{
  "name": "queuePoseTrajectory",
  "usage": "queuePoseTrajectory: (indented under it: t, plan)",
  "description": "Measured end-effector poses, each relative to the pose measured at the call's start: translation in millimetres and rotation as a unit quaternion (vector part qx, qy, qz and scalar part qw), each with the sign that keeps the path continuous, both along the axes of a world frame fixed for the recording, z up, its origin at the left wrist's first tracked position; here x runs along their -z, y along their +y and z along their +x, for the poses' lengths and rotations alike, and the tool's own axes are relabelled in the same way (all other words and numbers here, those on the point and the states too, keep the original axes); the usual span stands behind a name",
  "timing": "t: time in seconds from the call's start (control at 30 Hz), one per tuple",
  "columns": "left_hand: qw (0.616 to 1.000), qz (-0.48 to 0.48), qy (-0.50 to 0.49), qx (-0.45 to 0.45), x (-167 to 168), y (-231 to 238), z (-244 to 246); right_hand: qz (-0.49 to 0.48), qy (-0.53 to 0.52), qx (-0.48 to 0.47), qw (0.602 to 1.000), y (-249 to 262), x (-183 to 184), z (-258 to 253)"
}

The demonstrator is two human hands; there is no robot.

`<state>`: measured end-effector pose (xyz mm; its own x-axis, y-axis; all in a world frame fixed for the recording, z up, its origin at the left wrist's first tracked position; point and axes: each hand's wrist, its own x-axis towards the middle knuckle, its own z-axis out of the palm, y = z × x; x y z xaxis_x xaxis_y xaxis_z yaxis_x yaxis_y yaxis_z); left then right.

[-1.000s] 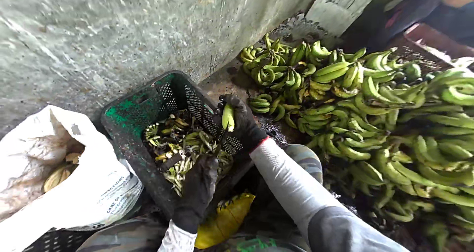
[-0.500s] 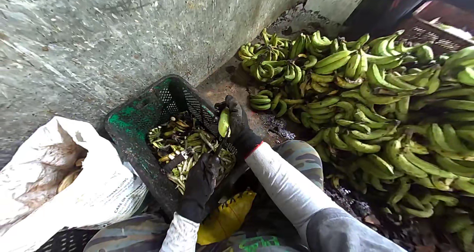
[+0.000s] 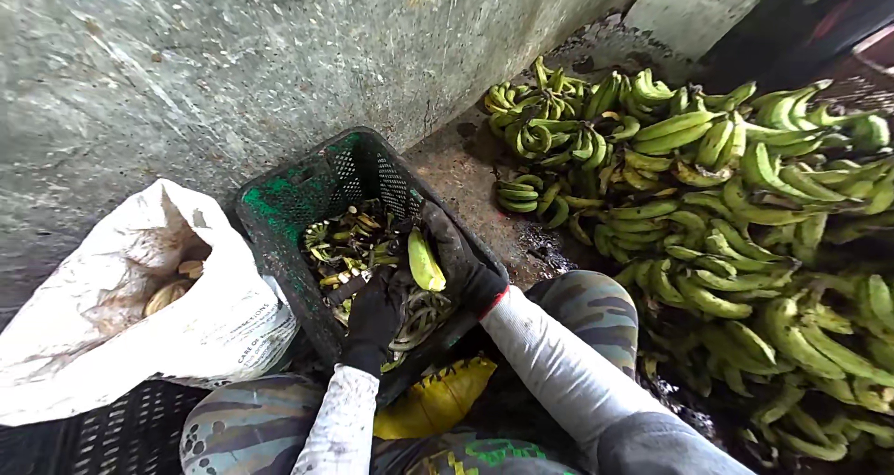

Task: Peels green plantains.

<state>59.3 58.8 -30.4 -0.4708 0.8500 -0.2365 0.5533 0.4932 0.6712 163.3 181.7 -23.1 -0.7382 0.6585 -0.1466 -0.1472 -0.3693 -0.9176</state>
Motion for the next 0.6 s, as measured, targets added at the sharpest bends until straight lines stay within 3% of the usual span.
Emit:
queuePoseTrajectory:
  t: [0.1,0.17,0.23,0.3,0.37,0.47,0.53,0.6]
  plan:
    - [0.996,-0.068,0.050,0.000,-5.5,0.7,-5.1,0.093,-0.138,-0.084,0.983,5.8,-0.1,8.2]
    - [0.994,-0.093,0.062,0.017,-5.9,-0.3,-6.7,0.070,-0.196,-0.091,0.974,0.0,-12.7,7.5]
    - [0.995,-0.084,0.036,0.035,-1.2,-3.3,-8.7,0.024,-0.234,-0.104,0.966,-2.8,-24.2,7.2]
    - [0.996,-0.077,-0.018,0.029,13.4,-6.9,-13.3,-0.001,-0.256,-0.175,0.951,1.0,-23.7,9.1]
    - [0.994,-0.059,-0.077,-0.040,28.9,-9.2,-26.6,0.018,-0.280,-0.260,0.924,-1.3,-28.8,3.4]
    - [0.984,-0.028,-0.132,-0.118,26.0,-13.7,-45.7,0.099,-0.292,-0.289,0.906,-27.4,-67.9,-31.2]
    - [0.981,-0.005,-0.154,-0.115,7.6,-17.9,-41.1,0.168,-0.256,-0.268,0.913,-42.2,-89.4,-72.0]
    - [0.980,0.020,-0.172,-0.101,11.7,-14.8,-36.4,0.219,-0.214,-0.237,0.922,-55.3,-110.6,-121.9]
